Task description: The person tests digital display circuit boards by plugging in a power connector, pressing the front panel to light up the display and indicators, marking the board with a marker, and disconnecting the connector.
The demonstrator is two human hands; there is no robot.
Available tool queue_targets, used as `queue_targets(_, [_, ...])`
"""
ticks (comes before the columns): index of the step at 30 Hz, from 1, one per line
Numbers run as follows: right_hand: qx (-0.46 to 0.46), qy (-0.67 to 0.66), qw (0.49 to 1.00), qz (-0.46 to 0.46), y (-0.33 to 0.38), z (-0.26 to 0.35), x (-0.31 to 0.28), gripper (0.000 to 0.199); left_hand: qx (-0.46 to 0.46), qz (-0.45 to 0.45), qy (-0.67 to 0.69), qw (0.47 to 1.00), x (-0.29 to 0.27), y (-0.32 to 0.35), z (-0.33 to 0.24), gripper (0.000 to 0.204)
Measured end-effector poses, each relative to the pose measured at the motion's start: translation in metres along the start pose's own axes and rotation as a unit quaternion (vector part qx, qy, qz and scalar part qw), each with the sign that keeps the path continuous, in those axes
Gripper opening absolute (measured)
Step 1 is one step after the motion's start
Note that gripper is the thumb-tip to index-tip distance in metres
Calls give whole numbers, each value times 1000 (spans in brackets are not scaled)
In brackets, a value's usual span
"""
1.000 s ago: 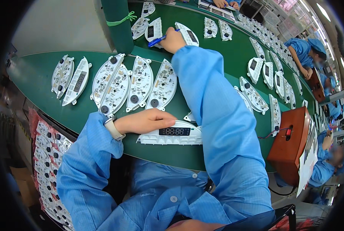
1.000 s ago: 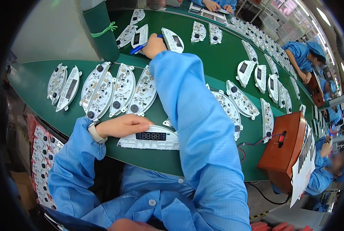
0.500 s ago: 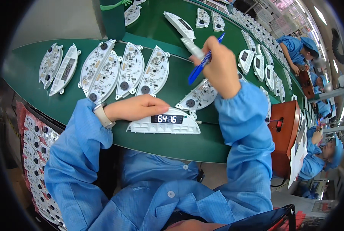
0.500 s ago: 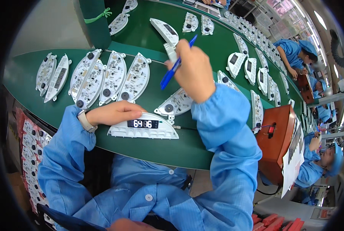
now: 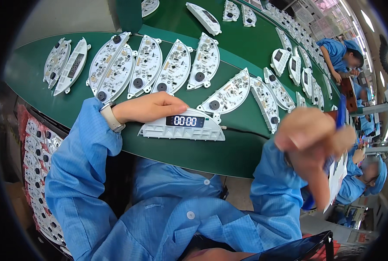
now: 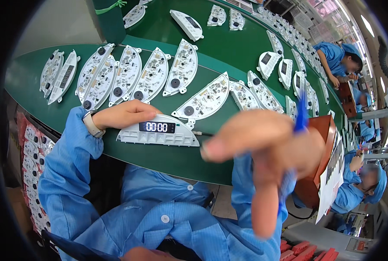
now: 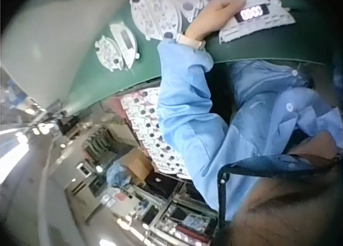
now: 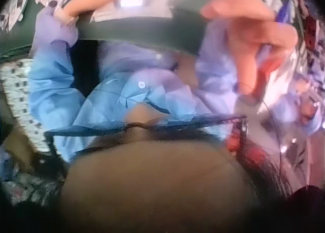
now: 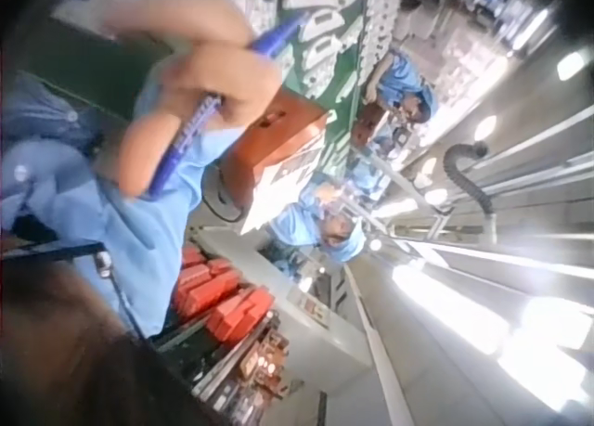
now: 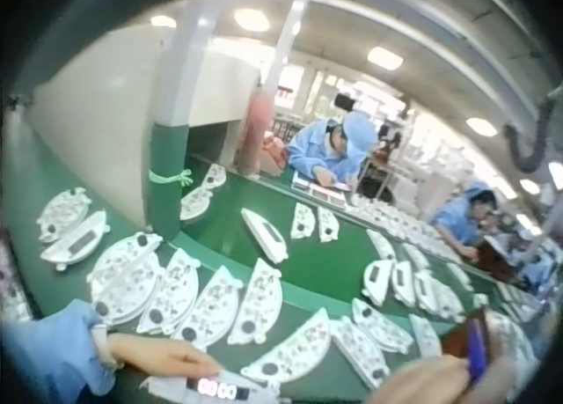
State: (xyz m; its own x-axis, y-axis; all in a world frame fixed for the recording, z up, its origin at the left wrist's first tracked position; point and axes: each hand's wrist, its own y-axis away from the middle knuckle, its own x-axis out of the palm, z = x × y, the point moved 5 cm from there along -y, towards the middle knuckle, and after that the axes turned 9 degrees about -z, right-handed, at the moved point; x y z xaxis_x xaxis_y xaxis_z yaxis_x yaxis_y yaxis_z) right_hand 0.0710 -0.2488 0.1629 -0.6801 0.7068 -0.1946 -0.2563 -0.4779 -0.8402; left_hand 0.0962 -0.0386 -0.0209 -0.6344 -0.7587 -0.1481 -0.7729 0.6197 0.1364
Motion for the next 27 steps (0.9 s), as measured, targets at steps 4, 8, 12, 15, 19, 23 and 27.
queue_targets(4, [10, 30, 998, -57, -3, 32, 14, 52, 4, -2, -8, 1000, 0, -2, -3, 39])
queue_targets(8, [-20, 23, 997, -71, -6, 42, 18, 32, 1, 1, 2, 1000, 0, -1, -4, 39])
queue_targets(12, [-20, 11, 994, -106, 12, 62, 11, 23, -1, -4, -3, 1000, 0, -2, -3, 39])
queue_targets(15, [-60, 47, 987, -144, 14, 66, 12, 22, 0, -3, -8, 1000, 0, -2, -3, 39])
queue_targets(19, [-113, 69, 974, -182, 18, 71, 12, 17, 2, -5, -18, 1000, 0, -1, -6, 39])
queue_targets(23, [-63, 227, 951, -199, 9, 68, 14, 15, -15, -5, -13, 1000, -1, 1, -6, 40])
queue_targets(27, [-59, 280, 931, -226, 9, 66, 8, 19, -20, -11, -25, 999, -2, -1, -3, 40])
